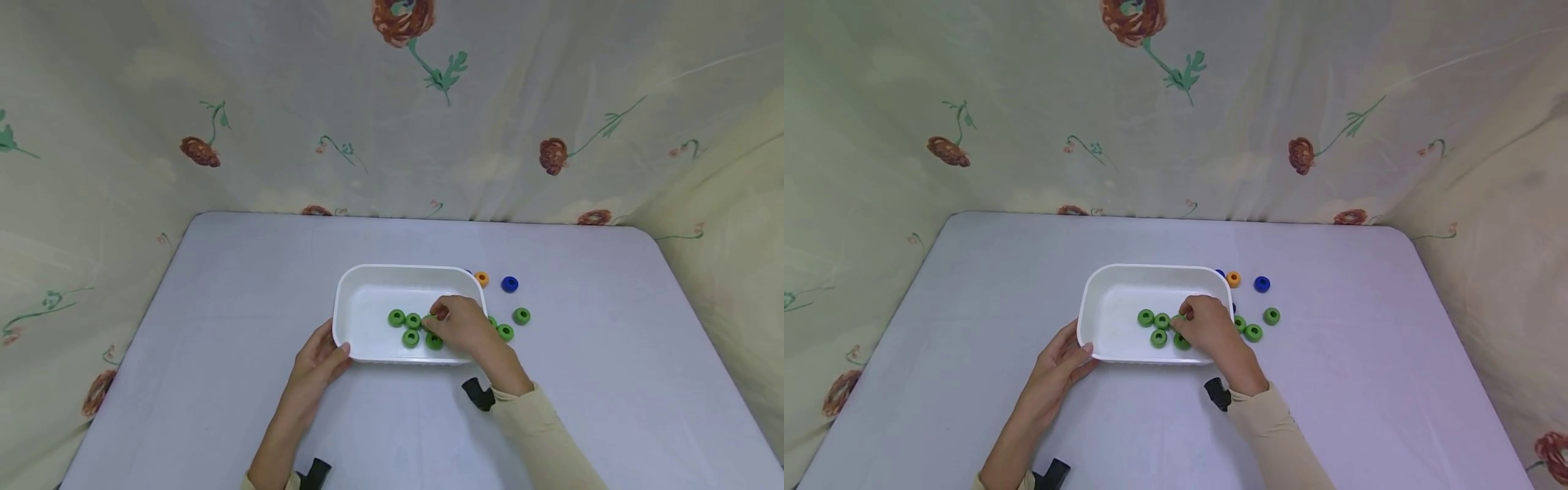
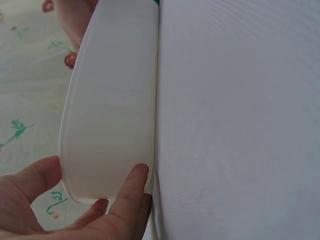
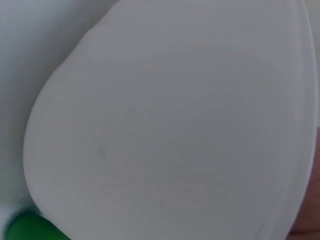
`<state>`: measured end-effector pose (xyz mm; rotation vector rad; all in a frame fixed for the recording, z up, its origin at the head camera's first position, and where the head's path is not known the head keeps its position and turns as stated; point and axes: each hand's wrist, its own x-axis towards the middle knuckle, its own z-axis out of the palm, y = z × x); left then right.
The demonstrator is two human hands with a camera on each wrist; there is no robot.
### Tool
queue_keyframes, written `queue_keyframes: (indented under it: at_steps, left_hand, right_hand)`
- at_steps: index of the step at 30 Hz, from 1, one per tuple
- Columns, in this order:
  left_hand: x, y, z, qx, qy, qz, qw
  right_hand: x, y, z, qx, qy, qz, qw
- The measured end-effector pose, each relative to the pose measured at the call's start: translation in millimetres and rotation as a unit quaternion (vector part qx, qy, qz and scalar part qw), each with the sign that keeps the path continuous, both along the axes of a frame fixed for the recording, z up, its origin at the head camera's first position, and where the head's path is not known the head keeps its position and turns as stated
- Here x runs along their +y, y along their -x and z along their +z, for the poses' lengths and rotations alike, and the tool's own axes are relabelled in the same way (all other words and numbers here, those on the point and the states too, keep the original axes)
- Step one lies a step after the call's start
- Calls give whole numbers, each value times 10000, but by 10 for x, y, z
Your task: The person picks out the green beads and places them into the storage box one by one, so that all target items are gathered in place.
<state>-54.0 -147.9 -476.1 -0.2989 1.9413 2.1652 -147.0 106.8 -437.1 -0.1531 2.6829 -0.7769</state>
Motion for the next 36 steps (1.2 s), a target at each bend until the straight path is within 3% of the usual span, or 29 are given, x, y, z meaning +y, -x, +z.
queue_keyframes:
  at_steps: [6,12,19,26,30,36]
  left_hand:
    - [-1,6,-5,-20,-31,23,10000]
    - [14,-2,-17,-42,-93,83,9999]
    - [16,-4,-12,-29,-98,89,9999]
    - [13,-7,-4,-81,-60,106,9999]
    - [12,-7,-1,-83,-72,117,9999]
    - [15,-4,4,-67,-43,109,9999]
  right_hand:
    - [35,-29,50,184,28,82,9998]
    - [208,-116,182,803,566,35,9952]
    - [577,-260,284,1351,1126,-652,9822]
    - [972,-370,141,1501,944,-1530,9722]
    - [1123,-410,16,1457,797,-1639,9724]
    - [1220,-448,-135,966,767,-1769,9765]
